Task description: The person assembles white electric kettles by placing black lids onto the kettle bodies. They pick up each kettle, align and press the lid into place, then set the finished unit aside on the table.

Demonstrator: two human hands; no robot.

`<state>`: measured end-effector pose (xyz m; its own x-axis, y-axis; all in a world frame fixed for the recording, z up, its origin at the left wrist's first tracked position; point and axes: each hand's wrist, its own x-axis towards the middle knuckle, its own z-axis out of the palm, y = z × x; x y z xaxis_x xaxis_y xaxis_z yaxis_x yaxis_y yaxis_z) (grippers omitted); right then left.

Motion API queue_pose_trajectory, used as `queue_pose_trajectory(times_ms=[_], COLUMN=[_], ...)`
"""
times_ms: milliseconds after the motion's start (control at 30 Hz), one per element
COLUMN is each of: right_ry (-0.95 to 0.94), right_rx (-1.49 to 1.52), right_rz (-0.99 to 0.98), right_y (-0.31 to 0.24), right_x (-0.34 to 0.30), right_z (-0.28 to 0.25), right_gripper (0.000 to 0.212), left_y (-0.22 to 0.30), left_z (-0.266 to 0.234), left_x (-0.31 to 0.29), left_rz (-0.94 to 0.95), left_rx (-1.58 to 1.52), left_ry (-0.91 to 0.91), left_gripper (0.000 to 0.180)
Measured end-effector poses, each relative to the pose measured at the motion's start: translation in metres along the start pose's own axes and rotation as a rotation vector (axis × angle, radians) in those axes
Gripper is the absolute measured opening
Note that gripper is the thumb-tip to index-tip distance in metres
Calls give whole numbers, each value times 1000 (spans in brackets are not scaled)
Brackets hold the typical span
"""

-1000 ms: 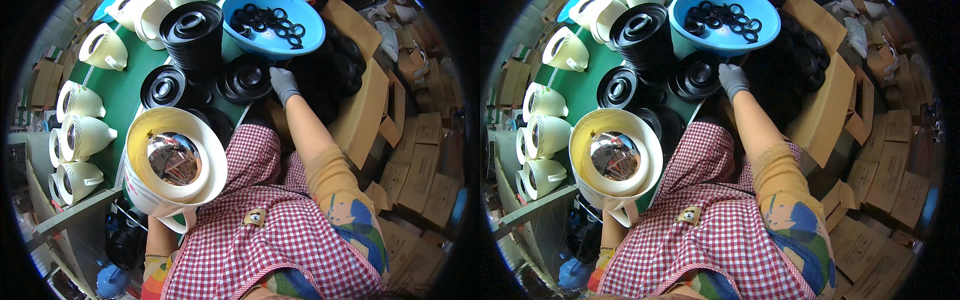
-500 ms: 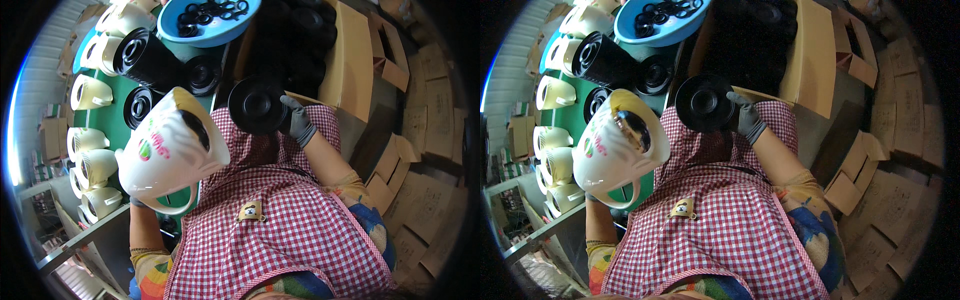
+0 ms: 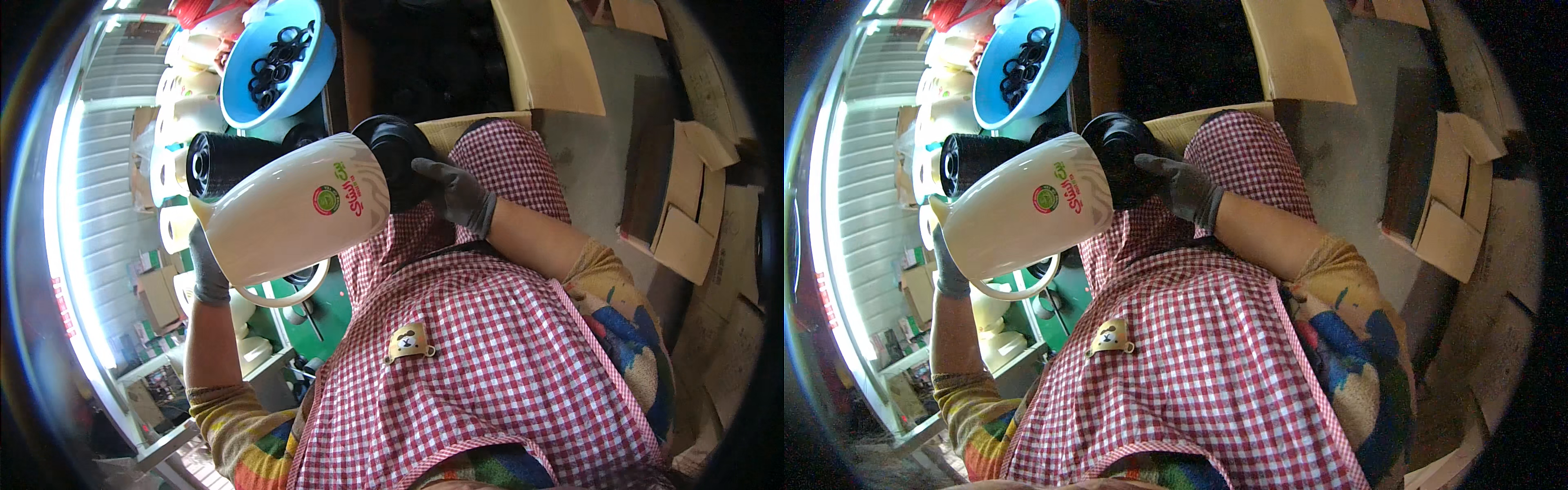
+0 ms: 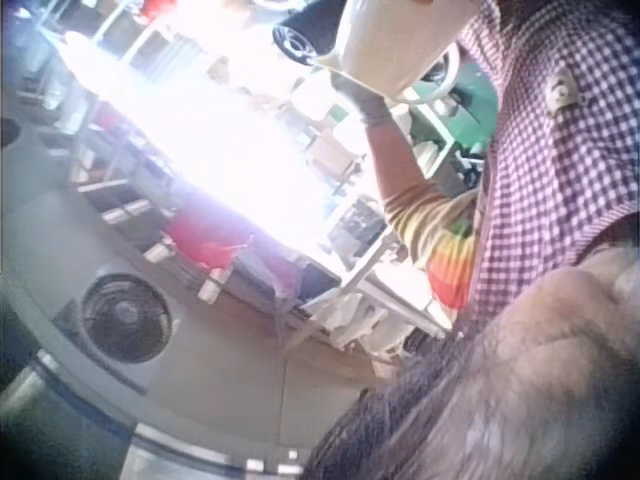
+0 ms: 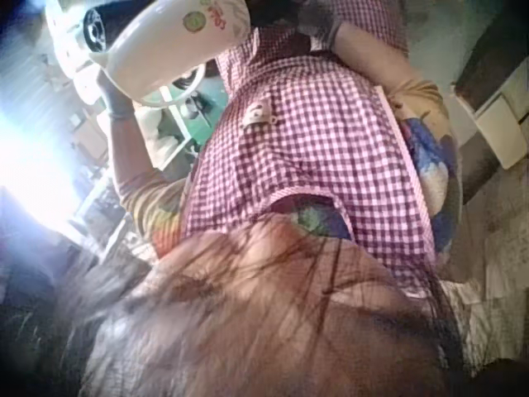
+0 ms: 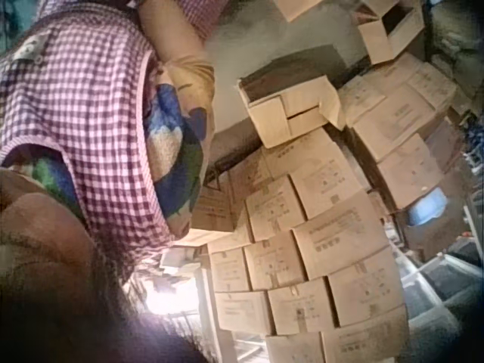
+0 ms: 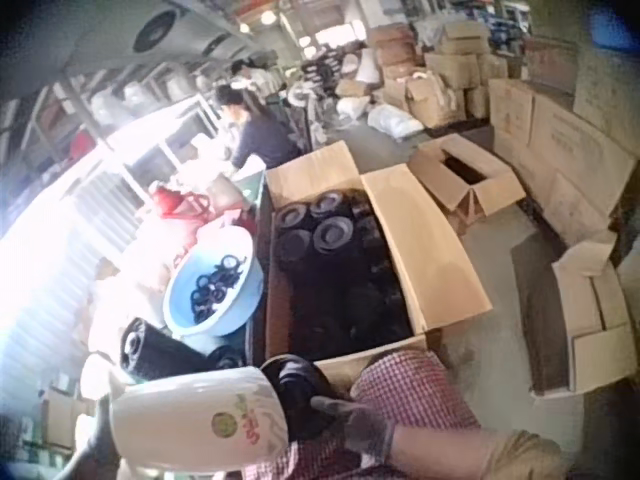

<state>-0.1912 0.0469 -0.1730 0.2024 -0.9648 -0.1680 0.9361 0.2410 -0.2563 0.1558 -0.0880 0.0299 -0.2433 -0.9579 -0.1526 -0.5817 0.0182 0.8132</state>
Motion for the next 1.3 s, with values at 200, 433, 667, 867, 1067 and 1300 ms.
queue_pose_trajectory(times_ms=[200,433,667,867,1067,1300], right_ry=[25,-80,-97,-47,-62,-52], right_rx=[-19,112,177,50,-36,117], right_rz=[-54,-17,-71,-11,-118,-73], right_y=[2,6,7,1,10,13], right_x=[-6,-6,-7,-7,-3,-1], right_z=[9,9,9,16,9,6], right_gripper=[49,47,46,44,42,43], left_y=[42,62,65,85,100,91], left_z=[21,30,37,43,47,49], left_x=[7,19,25,22,25,26], left_rz=[151,313,196,271,400,194], left_rx=[220,562,373,560,739,453], left_ry=[-34,-44,-45,-90,-162,-106], left_gripper=[23,22,20,25,28,29])
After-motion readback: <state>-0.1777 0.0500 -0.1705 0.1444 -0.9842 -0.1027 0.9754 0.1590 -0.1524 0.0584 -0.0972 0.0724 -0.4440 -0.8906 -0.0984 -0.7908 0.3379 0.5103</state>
